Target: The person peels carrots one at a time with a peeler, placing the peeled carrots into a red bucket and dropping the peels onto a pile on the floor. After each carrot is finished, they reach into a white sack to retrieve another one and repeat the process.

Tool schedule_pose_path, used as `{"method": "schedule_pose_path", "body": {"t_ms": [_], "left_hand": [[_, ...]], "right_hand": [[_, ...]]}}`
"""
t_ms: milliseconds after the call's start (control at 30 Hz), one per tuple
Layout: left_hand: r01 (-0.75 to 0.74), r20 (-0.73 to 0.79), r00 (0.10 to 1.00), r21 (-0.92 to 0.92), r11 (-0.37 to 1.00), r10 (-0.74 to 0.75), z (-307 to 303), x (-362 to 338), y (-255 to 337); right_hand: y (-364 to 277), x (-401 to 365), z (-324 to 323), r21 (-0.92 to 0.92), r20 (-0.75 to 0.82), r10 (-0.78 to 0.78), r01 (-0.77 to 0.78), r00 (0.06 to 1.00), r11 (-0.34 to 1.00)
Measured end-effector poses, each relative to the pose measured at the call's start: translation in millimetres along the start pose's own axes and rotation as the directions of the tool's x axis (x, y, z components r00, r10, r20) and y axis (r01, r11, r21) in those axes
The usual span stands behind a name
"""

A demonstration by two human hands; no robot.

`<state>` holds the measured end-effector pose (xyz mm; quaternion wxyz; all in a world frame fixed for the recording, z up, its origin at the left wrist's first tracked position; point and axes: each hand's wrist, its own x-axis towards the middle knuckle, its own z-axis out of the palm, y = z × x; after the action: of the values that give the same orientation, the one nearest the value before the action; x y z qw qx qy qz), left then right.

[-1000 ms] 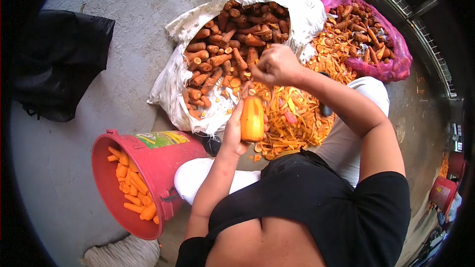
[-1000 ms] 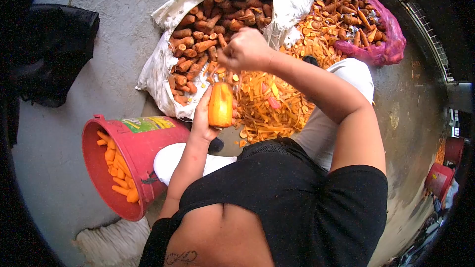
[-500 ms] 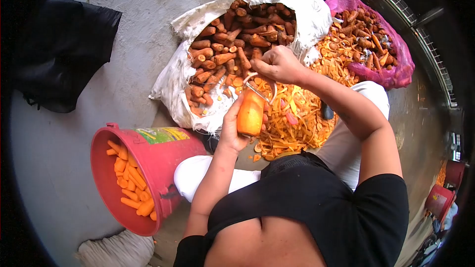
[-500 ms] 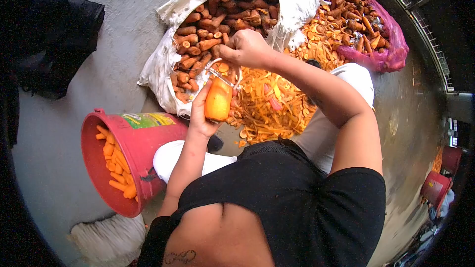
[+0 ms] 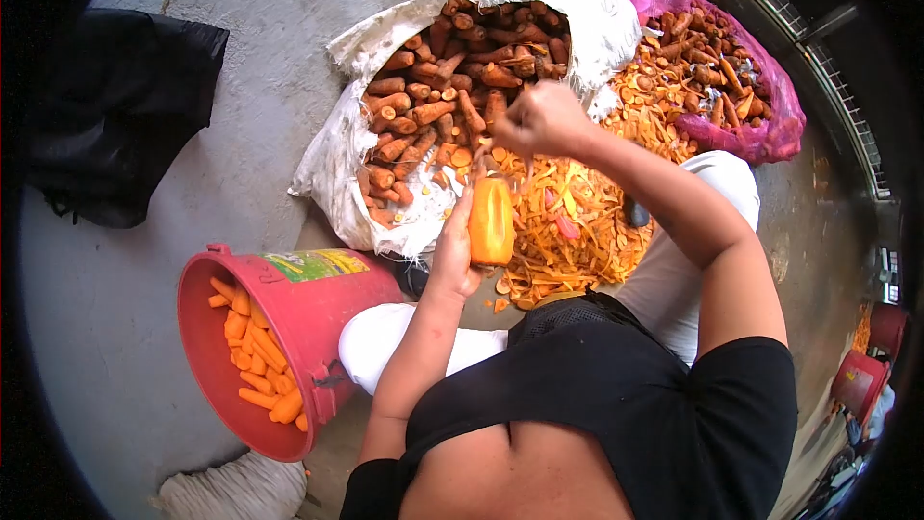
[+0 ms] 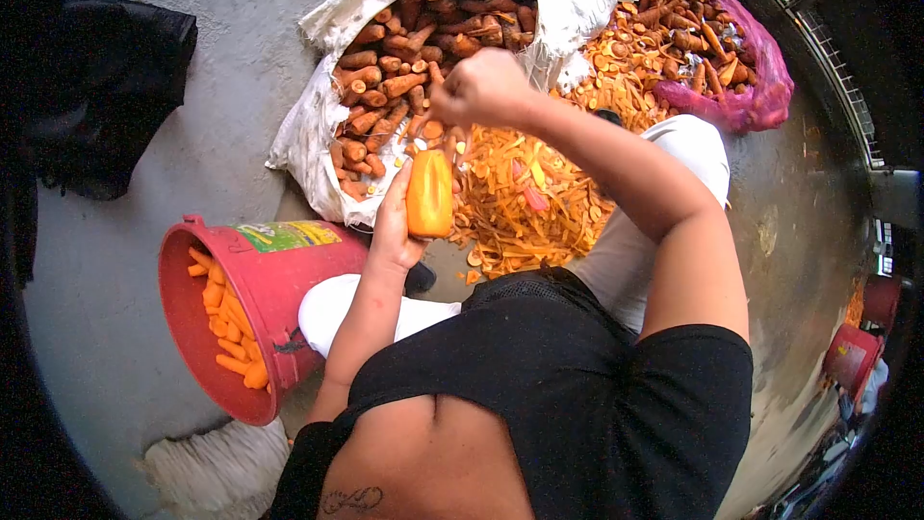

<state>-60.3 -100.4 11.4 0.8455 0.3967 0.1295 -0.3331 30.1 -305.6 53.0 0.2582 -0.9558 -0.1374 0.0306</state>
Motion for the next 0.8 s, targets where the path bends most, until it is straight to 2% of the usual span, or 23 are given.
{"method": "schedule_pose_path", "body": {"t_ms": [67, 133, 200, 267, 333, 367, 400, 467, 500, 533, 567, 600, 633, 700, 733, 800], "left_hand": [[-0.015, -0.017, 1.0, 0.085, 0.996, 0.017, 13, -9, 5], [-0.04, 0.064, 0.997, 0.071, 0.997, 0.035, 11, -11, 10], [-0.046, 0.092, 0.995, 0.039, 0.998, 0.042, 4, -11, 12], [-0.053, 0.086, 0.995, 0.0, 0.999, 0.052, 6, -13, 11], [-0.021, 0.074, 0.997, -0.075, 0.997, 0.027, 6, -13, 12], [0.013, 0.062, 0.998, -0.134, 0.991, -0.004, 4, -12, 12], [0.044, 0.05, 0.998, -0.195, 0.98, -0.034, 2, -11, 12], [0.054, 0.034, 0.998, -0.222, 0.973, -0.048, -4, -7, 11], [0.061, 0.025, 0.998, -0.236, 0.97, -0.056, -7, -5, 11], [0.045, -0.007, 0.999, -0.246, 0.968, -0.049, -8, -4, 10], [0.032, -0.039, 0.998, -0.256, 0.966, -0.043, -8, -3, 9], [0.02, -0.071, 0.997, -0.264, 0.964, -0.04, -7, -2, 9], [-0.013, -0.124, 0.992, -0.236, 0.972, -0.017, -5, -2, 9], [-0.074, -0.17, 0.984, -0.171, 0.982, 0.044, -4, 0, 8], [-0.106, -0.191, 0.978, -0.137, 0.985, 0.078, -4, 1, 8], [-0.124, -0.243, 0.966, -0.115, 0.986, 0.094, -8, 4, 5]], "right_hand": [[32, 22, -3, -0.191, 0.068, 0.314, -0.297, 0.947, 0.936], [80, 30, 6, -0.286, -0.005, 0.451, -0.434, 0.892, 0.854], [114, 24, 21, -0.245, 0.137, 0.559, -0.519, 0.817, 0.819], [141, 19, 51, -0.155, 0.317, 0.589, -0.572, 0.743, 0.805], [142, 8, 74, -0.052, 0.494, 0.498, -0.547, 0.713, 0.835], [143, -4, 92, -0.055, 0.431, 0.467, -0.493, 0.772, 0.868], [142, -9, 101, 0.022, 0.6, 0.376, -0.484, 0.706, 0.875], [138, -19, 122, -0.13, 0.744, 0.344, -0.381, 0.572, 0.915], [165, -36, 164, -0.124, 0.643, 0.249, -0.223, 0.724, 0.967], [157, -39, 168, -0.263, 0.762, 0.301, -0.151, 0.574, 0.953], [173, -49, 197, -0.382, 0.78, 0.341, -0.033, 0.525, 0.923], [158, -63, 184, -0.323, 0.729, 0.341, -0.14, 0.594, 0.936], [153, -73, 192, -0.349, 0.663, 0.418, -0.238, 0.621, 0.907], [147, -87, 211, -0.385, 0.544, 0.561, -0.408, 0.624, 0.828], [139, -92, 209, -0.387, 0.563, 0.588, -0.444, 0.58, 0.808], [137, -101, 224, -0.417, 0.516, 0.613, -0.449, 0.599, 0.79]]}}
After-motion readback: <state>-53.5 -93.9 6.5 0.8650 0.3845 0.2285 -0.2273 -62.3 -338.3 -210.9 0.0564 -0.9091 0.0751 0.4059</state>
